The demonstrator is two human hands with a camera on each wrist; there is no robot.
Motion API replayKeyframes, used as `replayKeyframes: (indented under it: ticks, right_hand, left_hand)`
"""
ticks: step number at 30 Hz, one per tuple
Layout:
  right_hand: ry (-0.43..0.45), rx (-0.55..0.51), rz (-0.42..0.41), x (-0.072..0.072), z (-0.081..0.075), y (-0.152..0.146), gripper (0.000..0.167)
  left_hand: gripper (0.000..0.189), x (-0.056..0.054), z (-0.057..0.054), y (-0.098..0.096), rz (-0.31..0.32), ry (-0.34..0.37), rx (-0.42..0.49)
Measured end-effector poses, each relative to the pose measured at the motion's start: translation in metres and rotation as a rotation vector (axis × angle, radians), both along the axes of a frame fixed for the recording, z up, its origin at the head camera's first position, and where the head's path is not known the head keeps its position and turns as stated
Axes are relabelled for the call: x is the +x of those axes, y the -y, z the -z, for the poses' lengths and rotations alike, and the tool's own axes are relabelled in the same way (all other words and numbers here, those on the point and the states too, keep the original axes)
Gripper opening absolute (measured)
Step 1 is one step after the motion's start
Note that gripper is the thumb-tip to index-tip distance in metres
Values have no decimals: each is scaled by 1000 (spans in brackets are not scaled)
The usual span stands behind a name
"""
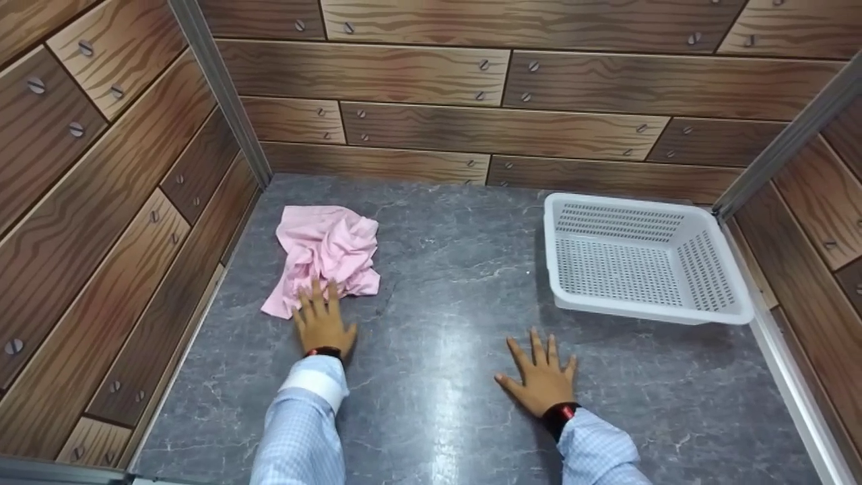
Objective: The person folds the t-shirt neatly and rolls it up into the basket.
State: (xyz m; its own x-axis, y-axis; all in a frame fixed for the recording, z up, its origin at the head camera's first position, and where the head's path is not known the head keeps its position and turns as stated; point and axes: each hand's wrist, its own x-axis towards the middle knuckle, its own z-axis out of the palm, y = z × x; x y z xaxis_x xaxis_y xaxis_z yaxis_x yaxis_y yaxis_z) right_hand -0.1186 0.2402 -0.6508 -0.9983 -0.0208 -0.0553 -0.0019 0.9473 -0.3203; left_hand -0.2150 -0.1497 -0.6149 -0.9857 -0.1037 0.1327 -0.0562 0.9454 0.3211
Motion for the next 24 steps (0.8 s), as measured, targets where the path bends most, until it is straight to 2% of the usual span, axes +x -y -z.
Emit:
replayKeyframes:
  ticks: [4,8,15,19,24]
  right_hand:
    - [11,-38,15,3,-5,-3,80]
    - [20,-55,28,6,-8,-9,83]
    - [-35,-67,55,10,-11,-24,84]
    - [-37,-66,67,12,-9,-29,85]
    - [-23,-64,64,11,-9,-28,85]
  left_hand:
    - [98,-12,-4,18,-15,125,20]
    - [92,-21,-6,25,-20,252,39]
    - [72,-31,-10,16,-52,340,72]
    - [51,-32,-10,9,-65,334,70]
    - [30,-32,-11,-1,-35,197,26]
